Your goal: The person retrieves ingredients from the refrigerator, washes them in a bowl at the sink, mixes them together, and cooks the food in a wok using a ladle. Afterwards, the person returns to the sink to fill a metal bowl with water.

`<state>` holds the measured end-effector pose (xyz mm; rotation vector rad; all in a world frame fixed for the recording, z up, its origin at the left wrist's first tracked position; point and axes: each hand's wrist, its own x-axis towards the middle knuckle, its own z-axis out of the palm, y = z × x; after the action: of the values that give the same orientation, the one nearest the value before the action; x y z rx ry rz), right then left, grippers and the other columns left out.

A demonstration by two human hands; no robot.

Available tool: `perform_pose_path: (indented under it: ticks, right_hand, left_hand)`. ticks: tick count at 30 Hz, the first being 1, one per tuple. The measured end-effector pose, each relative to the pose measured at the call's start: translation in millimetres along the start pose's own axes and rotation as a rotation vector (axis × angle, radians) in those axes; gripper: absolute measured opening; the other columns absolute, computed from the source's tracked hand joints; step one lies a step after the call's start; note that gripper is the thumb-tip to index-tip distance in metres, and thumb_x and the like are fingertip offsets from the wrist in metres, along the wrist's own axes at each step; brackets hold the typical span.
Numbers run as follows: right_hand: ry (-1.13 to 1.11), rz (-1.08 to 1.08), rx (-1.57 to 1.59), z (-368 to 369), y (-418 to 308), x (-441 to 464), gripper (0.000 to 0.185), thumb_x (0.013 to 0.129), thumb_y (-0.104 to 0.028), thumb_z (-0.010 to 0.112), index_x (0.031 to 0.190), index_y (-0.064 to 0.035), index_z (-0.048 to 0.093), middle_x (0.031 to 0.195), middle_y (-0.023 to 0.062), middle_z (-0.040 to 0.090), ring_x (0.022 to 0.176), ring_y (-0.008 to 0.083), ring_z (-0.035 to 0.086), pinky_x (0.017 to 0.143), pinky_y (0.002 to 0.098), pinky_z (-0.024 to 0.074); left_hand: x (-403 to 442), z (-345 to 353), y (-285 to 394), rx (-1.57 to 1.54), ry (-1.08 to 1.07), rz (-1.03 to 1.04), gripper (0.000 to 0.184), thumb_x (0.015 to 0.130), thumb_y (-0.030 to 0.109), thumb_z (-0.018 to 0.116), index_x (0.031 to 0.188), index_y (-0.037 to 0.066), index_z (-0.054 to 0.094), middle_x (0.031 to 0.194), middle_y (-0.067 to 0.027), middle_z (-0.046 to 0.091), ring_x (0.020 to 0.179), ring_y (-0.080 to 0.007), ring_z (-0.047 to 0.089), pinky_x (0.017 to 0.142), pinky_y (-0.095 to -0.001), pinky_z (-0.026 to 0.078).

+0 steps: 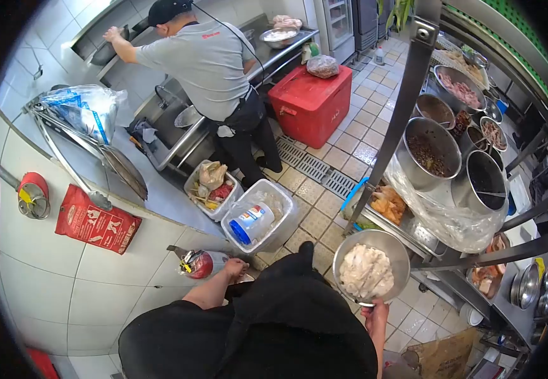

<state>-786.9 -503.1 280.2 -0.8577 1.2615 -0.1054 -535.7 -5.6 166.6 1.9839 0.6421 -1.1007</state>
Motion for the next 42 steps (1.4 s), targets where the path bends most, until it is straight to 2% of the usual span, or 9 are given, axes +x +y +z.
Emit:
perform_pose_path:
  ticks: [2, 4, 7, 12, 21, 29, 36, 38, 42]
  right_hand:
    - [-0.018, 0.001, -0.038, 19.5, 2.9, 12.0, 0.039, 0.084, -0.016, 0.054, 0.111, 0.0118, 0.049, 0.071, 0.0188, 0.062, 0.044, 0.0246, 0.061, 0.035, 0.0342, 0.0537]
    - [-0.077, 0.085, -0.076, 36.6, 5.7, 24.1, 0.037, 0.083, -0.013, 0.055, 0.109, 0.0124, 0.05, 0.074, 0.0225, 0.063, 0.046, 0.0265, 0.063, 0.036, 0.0356, 0.0544]
    - [-0.121, 0.082, -0.129, 93.0, -8.0, 10.2, 0.037, 0.083, -0.015, 0.053, 0.11, 0.0101, 0.051, 0.073, 0.0203, 0.064, 0.046, 0.0254, 0.062, 0.039, 0.0345, 0.0556]
    - [-0.175, 0.15, -0.349, 173.3, -16.3, 24.6, 0.038, 0.084, -0.016, 0.053, 0.113, 0.0086, 0.05, 0.079, 0.0201, 0.066, 0.053, 0.0242, 0.065, 0.042, 0.0342, 0.0556]
    - [-0.348, 0.191, -0.287, 307.5, -46.5, 62.9, 0.036, 0.088, -0.022, 0.052, 0.11, 0.005, 0.058, 0.084, 0.0157, 0.068, 0.058, 0.0224, 0.066, 0.049, 0.0332, 0.0574]
    - [-0.283, 0.084, 0.058, 419.4, -105.9, 149.5, 0.032, 0.09, -0.017, 0.044, 0.108, 0.0073, 0.055, 0.083, 0.0194, 0.066, 0.063, 0.0285, 0.068, 0.056, 0.0382, 0.0601]
    - [-0.17, -0.011, 0.307, 508.9, -197.9, 263.2, 0.034, 0.089, -0.019, 0.043, 0.11, 0.0057, 0.055, 0.091, 0.0213, 0.067, 0.074, 0.0302, 0.069, 0.067, 0.0408, 0.0614]
    - [-0.159, -0.009, 0.374, 521.6, -237.4, 298.2, 0.035, 0.088, -0.02, 0.044, 0.11, 0.0056, 0.055, 0.09, 0.021, 0.067, 0.074, 0.03, 0.069, 0.067, 0.0401, 0.0613]
    - [-0.131, -0.091, 0.578, 525.6, -327.6, 379.2, 0.039, 0.086, -0.02, 0.046, 0.113, 0.0064, 0.055, 0.09, 0.0196, 0.067, 0.075, 0.03, 0.069, 0.069, 0.0412, 0.0612]
  left_hand:
    - [17.4, 2.5, 0.1, -0.154, 0.078, 0.231, 0.014, 0.086, 0.016, 0.074, 0.088, 0.003, 0.07, 0.071, -0.0054, 0.063, 0.06, -0.0161, 0.057, 0.052, -0.0333, 0.046]
    - [37.1, -2.1, 3.2, 0.091, 0.145, 0.376, 0.011, 0.086, 0.012, 0.069, 0.088, 0.002, 0.071, 0.076, -0.0056, 0.068, 0.067, -0.0148, 0.063, 0.061, -0.0304, 0.052]
    - [47.2, -9.6, 30.3, -0.018, 0.033, 0.307, 0.012, 0.086, 0.012, 0.067, 0.089, 0.002, 0.071, 0.077, -0.005, 0.069, 0.068, -0.0144, 0.063, 0.064, -0.0292, 0.052]
    - [46.2, -28.2, 89.7, -0.091, 0.124, 0.482, 0.013, 0.086, 0.014, 0.068, 0.086, 0.002, 0.071, 0.078, -0.0047, 0.07, 0.069, -0.0135, 0.063, 0.065, -0.0283, 0.05]
    - [53.5, -85.2, 133.2, -0.267, 0.173, 0.602, 0.009, 0.091, 0.013, 0.068, 0.095, 0.004, 0.069, 0.077, 0.0011, 0.064, 0.069, -0.0081, 0.058, 0.064, -0.024, 0.047]
    - [48.8, -127.9, 118.6, -0.556, 0.304, 0.523, 0.009, 0.095, 0.013, 0.064, 0.096, 0.005, 0.066, 0.085, -0.0009, 0.064, 0.073, -0.0102, 0.059, 0.065, -0.0241, 0.048]
    - [11.1, -124.3, 100.3, -0.773, 0.6, 0.223, 0.007, 0.096, 0.008, 0.058, 0.095, 0.003, 0.062, 0.09, -0.0028, 0.06, 0.082, -0.0135, 0.057, 0.071, -0.0263, 0.05]
    - [51.7, -120.4, -12.5, -0.607, 0.692, 0.285, 0.009, 0.096, 0.009, 0.059, 0.096, -0.001, 0.061, 0.089, -0.0049, 0.06, 0.08, -0.0165, 0.057, 0.07, -0.0297, 0.052]
    - [20.1, -128.5, 66.1, -0.349, 0.498, -0.038, 0.011, 0.095, 0.01, 0.06, 0.096, -0.001, 0.062, 0.088, -0.0049, 0.06, 0.079, -0.0164, 0.058, 0.07, -0.0297, 0.052]
